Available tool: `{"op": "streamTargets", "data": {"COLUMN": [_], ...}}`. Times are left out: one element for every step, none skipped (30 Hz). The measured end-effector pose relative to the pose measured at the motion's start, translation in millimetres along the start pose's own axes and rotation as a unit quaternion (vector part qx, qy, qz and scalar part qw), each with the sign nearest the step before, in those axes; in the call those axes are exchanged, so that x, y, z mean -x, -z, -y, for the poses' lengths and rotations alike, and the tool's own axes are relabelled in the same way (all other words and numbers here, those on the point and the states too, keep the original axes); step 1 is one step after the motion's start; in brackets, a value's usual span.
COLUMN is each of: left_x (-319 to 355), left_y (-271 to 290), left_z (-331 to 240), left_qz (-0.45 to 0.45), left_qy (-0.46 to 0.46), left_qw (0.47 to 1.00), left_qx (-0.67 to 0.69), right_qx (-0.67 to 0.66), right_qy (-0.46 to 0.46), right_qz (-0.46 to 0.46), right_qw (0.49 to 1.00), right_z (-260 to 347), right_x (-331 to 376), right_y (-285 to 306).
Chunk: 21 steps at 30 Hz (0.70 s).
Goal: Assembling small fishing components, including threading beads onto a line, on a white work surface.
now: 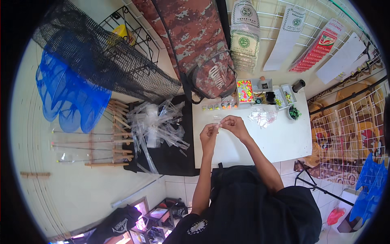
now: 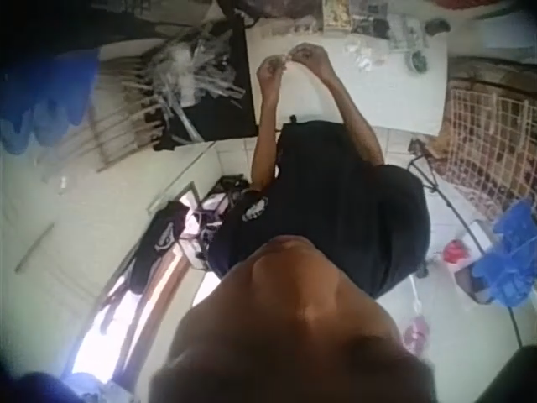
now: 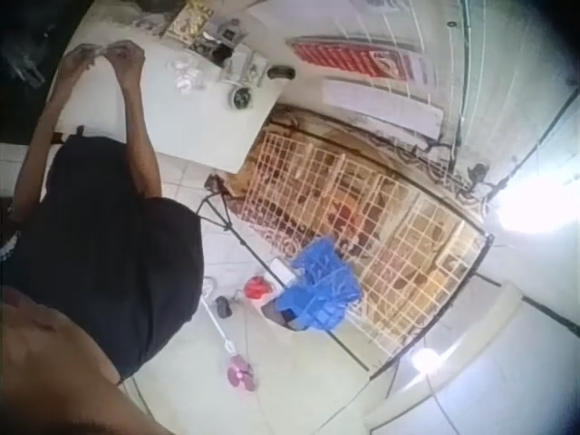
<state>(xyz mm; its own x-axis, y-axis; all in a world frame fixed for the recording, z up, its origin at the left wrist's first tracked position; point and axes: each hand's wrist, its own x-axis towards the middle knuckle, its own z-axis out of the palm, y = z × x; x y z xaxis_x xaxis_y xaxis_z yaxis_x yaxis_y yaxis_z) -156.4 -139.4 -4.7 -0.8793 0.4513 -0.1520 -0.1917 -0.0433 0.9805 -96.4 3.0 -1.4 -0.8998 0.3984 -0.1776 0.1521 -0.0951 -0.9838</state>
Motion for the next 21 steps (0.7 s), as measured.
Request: {"op": "streamTargets", "data": {"left_x": [-10.3, -19.5, -26.5, -36.8, -49.0, -60.7, -72.5, -82.1, -91.9, -103.5, -115.6, -127.7, -139.0, -150.9, -163.0, -174.5, -183.6, -191.6, -201.9, -221.5, -211.8], "left_y": [6.2, 12.0, 15.8, 20.6, 25.0, 32.4, 40.4, 47.7, 50.0, 56.1, 60.8, 67.6, 65.5, 70.1, 75.6, 78.5, 77.4, 77.7, 90.4, 139.0, 117.5], "left_z": [3.7, 7.7, 5.1, 7.5, 11.9, 20.7, 28.1, 36.4, 44.9, 53.3, 62.0, 75.1, 86.7, 97.2, 107.3, 116.9, 126.3, 135.7, 146.0, 156.0, 163.2], "left_qz": [0.007, 0.014, 0.017, 0.023, 0.020, 0.013, 0.016, 0.020, 0.018, 0.012, 0.019, -0.011, -0.031, -0.022, -0.033, -0.043, -0.030, -0.053, -0.089, -0.147, -0.148], "left_qy": [0.003, 0.007, 0.024, 0.025, 0.045, 0.065, 0.064, 0.066, 0.066, 0.064, 0.065, 0.017, -0.032, -0.032, -0.024, -0.018, -0.017, -0.016, -0.014, 0.082, 0.068], "left_qw": [1.000, 0.999, 0.998, 0.998, 0.997, 0.996, 0.994, 0.994, 0.995, 0.997, 0.996, 0.991, 0.977, 0.977, 0.964, 0.948, 0.949, 0.948, 0.945, 0.909, 0.911], "left_qx": [-0.019, -0.039, -0.047, -0.050, -0.058, -0.067, -0.084, -0.089, -0.069, -0.051, -0.055, -0.135, -0.209, -0.212, -0.263, -0.313, -0.313, -0.312, -0.314, -0.381, -0.378], "right_qx": [-0.032, -0.034, -0.041, -0.049, -0.067, -0.071, -0.078, -0.086, -0.064, -0.069, -0.024, 0.021, 0.050, 0.046, 0.070, 0.095, 0.093, 0.114, 0.131, 0.017, 0.016], "right_qy": [0.004, 0.004, -0.005, -0.014, -0.017, -0.019, -0.043, -0.066, -0.066, -0.066, -0.092, -0.119, -0.098, -0.100, -0.116, -0.133, -0.137, -0.110, -0.082, -0.154, -0.146], "right_qz": [-0.001, -0.008, -0.017, -0.026, -0.036, -0.042, -0.041, -0.042, -0.064, -0.070, -0.104, -0.137, -0.178, -0.186, -0.204, -0.224, -0.235, -0.248, -0.248, -0.185, -0.202], "right_qw": [0.999, 0.999, 0.999, 0.998, 0.997, 0.996, 0.995, 0.993, 0.994, 0.993, 0.990, 0.983, 0.978, 0.976, 0.969, 0.961, 0.958, 0.956, 0.956, 0.971, 0.968], "right_z": [-8.4, -16.8, -22.2, -27.9, -33.9, -38.8, -41.0, -44.0, -52.8, -59.5, -66.6, -77.7, -100.0, -114.6, -126.6, -138.4, -155.4, -174.3, -185.3, -169.4, -176.6], "right_x": [-11.0, -20.3, -28.8, -37.3, -46.0, -54.1, -62.0, -68.0, -72.9, -78.6, -82.2, -85.0, -84.1, -79.9, -72.4, -63.1, -48.7, -33.6, -29.8, -39.6, -23.2], "right_y": [-5.2, -8.7, -12.8, -16.6, -20.1, -24.3, -29.3, -33.8, -34.5, -37.5, -38.3, -39.5, -33.6, -31.1, -28.7, -25.0, -19.7, -16.0, -20.6, -42.3, -33.4]}}
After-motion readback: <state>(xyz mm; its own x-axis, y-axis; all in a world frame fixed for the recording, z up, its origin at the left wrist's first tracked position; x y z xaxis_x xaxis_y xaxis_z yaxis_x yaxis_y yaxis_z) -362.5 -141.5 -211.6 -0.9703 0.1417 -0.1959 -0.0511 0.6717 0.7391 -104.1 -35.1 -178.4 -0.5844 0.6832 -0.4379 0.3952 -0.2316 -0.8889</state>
